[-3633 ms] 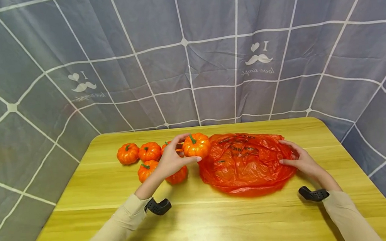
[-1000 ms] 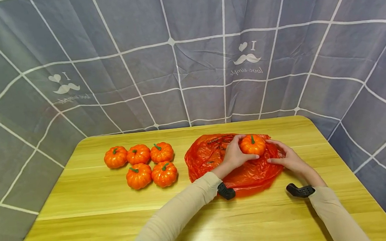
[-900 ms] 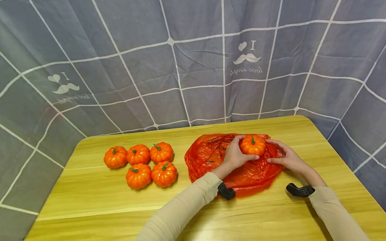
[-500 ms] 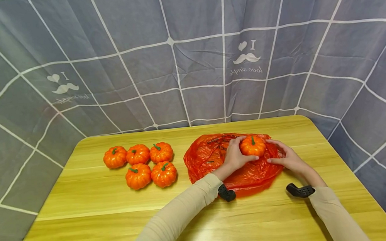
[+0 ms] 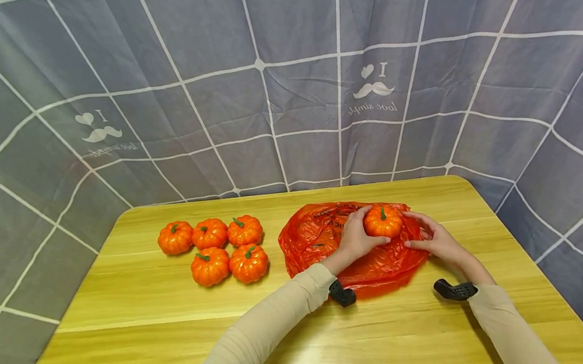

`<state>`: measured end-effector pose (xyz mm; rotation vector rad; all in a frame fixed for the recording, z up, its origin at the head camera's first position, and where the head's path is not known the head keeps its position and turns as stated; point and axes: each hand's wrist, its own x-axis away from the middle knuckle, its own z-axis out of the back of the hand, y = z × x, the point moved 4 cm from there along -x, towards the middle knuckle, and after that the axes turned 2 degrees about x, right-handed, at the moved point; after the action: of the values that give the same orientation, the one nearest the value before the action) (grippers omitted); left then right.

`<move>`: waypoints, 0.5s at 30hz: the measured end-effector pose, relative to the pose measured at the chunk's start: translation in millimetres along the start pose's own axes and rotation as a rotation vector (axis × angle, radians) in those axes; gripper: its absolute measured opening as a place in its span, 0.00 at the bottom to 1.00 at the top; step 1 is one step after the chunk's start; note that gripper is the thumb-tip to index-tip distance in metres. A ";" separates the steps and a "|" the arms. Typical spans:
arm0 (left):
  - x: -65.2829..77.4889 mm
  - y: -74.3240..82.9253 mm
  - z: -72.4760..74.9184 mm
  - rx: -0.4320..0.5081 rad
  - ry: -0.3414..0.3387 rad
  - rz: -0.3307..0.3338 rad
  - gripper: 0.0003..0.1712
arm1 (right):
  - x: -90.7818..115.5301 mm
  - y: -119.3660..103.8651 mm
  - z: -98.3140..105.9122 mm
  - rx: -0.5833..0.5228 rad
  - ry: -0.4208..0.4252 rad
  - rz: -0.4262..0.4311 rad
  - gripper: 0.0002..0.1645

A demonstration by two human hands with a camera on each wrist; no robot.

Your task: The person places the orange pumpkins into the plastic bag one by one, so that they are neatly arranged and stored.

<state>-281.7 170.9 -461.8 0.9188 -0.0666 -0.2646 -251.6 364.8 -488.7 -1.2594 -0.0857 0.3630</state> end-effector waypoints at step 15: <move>13.5 19.6 27.0 -0.045 -0.020 -0.030 0.45 | 0.9 0.1 1.3 0.037 0.007 -0.003 0.39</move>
<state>-269.4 157.8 -430.6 0.8734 -0.0653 -0.3026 -251.1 366.3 -488.5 -1.2237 -0.0747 0.3564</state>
